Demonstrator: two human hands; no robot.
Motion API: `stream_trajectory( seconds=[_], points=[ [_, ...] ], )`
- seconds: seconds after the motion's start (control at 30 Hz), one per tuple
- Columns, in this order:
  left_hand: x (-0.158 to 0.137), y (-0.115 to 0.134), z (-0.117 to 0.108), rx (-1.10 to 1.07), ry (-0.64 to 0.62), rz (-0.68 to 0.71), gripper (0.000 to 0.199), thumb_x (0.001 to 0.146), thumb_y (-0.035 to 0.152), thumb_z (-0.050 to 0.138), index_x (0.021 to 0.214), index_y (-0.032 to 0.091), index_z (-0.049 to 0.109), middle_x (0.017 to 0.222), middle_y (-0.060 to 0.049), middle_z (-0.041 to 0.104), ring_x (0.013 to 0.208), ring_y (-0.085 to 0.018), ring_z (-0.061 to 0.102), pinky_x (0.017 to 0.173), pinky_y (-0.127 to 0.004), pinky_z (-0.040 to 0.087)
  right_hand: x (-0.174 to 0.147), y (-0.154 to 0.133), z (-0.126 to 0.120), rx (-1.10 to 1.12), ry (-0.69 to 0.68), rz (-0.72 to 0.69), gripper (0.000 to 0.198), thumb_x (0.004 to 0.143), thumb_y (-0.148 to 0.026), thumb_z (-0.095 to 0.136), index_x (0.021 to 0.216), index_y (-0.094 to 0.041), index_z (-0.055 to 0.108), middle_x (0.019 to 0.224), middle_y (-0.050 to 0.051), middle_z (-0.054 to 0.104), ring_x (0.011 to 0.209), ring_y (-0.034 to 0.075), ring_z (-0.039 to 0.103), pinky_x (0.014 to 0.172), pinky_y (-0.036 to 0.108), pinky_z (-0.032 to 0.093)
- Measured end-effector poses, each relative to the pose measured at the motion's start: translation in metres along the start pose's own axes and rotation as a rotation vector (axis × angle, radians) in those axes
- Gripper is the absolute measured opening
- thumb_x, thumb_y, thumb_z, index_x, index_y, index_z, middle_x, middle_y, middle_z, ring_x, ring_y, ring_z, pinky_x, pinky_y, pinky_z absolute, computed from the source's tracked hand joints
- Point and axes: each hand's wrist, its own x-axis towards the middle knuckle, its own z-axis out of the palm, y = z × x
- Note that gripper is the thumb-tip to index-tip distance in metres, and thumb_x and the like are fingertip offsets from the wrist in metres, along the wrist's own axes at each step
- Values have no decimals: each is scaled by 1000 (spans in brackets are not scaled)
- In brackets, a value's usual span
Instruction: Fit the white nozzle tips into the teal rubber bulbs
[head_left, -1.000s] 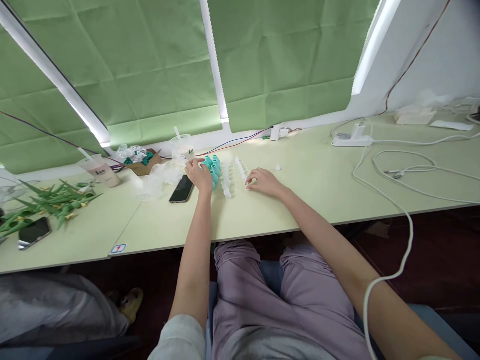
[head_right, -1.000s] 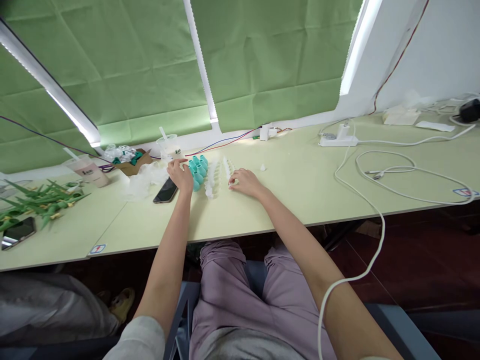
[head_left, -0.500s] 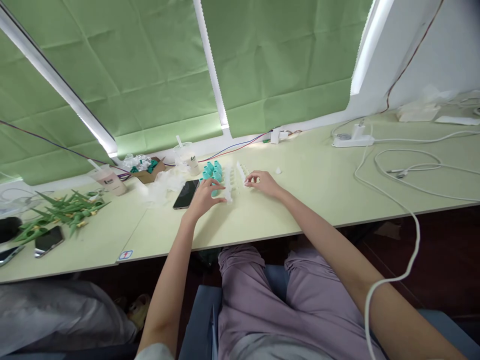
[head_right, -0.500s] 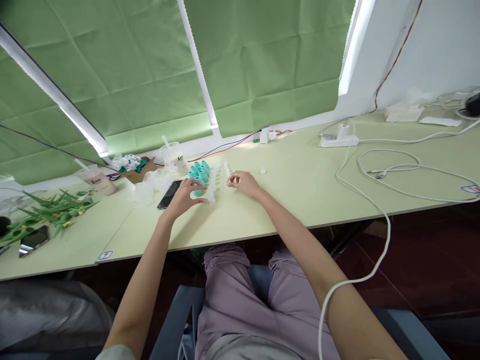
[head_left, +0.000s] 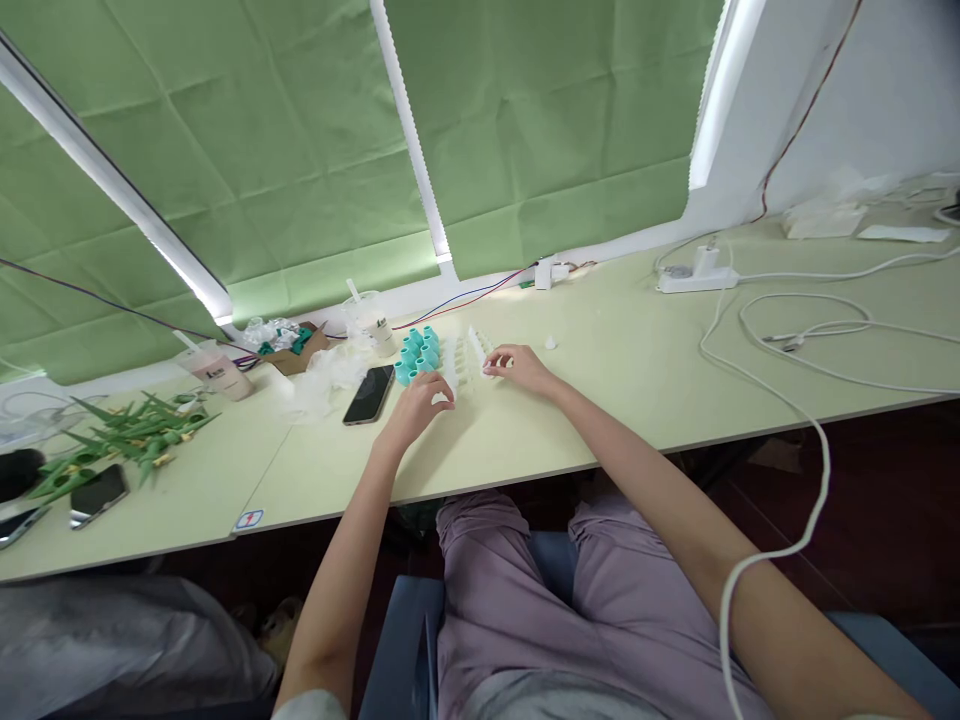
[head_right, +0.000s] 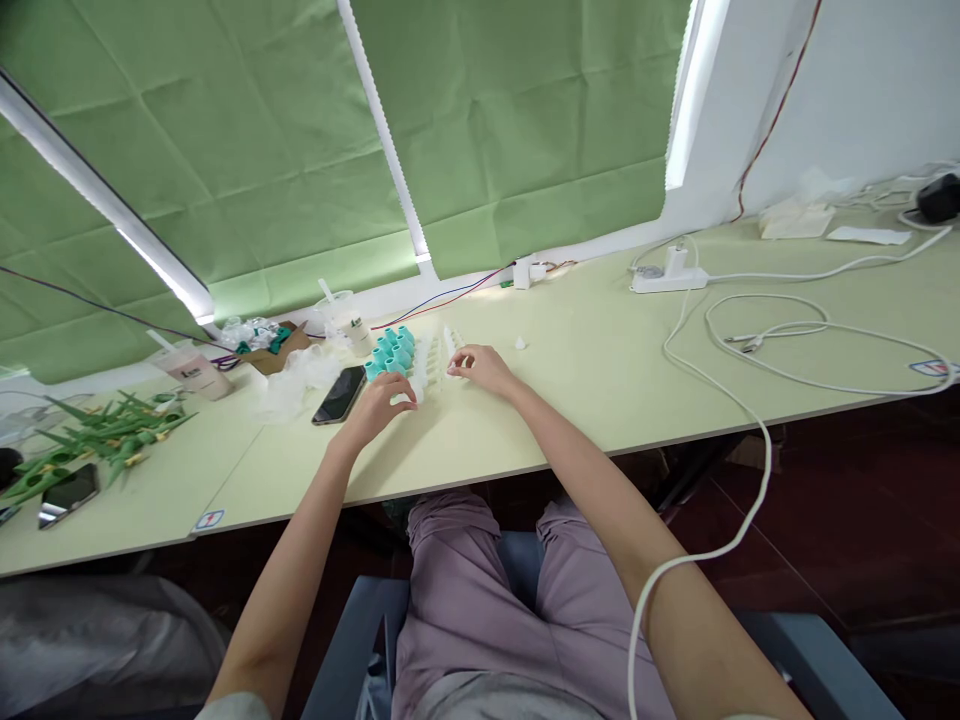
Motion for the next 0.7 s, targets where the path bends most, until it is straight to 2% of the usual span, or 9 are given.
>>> stream_trajectory(
  seconds=[0.17,0.27,0.37,0.43,0.53,0.6,0.7],
  points=[
    [-5,-7,-12,154,24,21,34,71,25,74,104,23,65,110,-8,57,103,-27,53,90,-41,43,1,1,-1,29,23,23,21,71,-38,66,78,-18,69,90,1,67,70,7,54,72,21,40],
    [-11,-20,-13,233,-3,-21,33,70,25,74,102,22,66,108,-9,59,101,-27,53,89,-41,43,1,2,0,34,22,21,23,71,-40,66,79,-18,69,90,1,67,70,7,54,71,21,40],
    [-16,-29,-8,219,-48,-47,23,72,22,72,95,22,67,102,-9,62,98,-27,55,87,-40,44,0,2,1,27,9,21,24,70,-40,66,79,-18,70,89,1,67,70,7,53,71,21,40],
    [-18,-31,-4,171,-59,-65,15,74,20,68,89,21,68,97,-8,64,95,-26,57,85,-39,45,0,2,1,24,3,28,23,70,-39,67,78,-18,69,88,1,67,70,7,53,71,21,40],
    [-18,-29,-4,34,-36,-123,9,76,18,65,85,20,67,93,-7,63,77,-21,60,75,-34,46,0,-2,0,45,3,55,23,70,-39,67,78,-18,69,88,1,67,70,7,53,71,20,40],
    [-14,-25,-8,-83,33,-142,9,75,20,66,84,19,66,90,-7,63,67,-16,57,69,-32,47,0,-4,0,82,16,81,23,69,-38,67,78,-17,69,88,1,67,68,7,53,70,20,40],
    [0,-17,-14,-272,199,-152,18,72,28,70,85,17,64,80,-4,62,66,-15,57,67,-29,48,1,-5,-2,165,53,115,24,67,-38,68,78,-16,68,87,2,67,66,7,52,69,20,40]
  ],
)
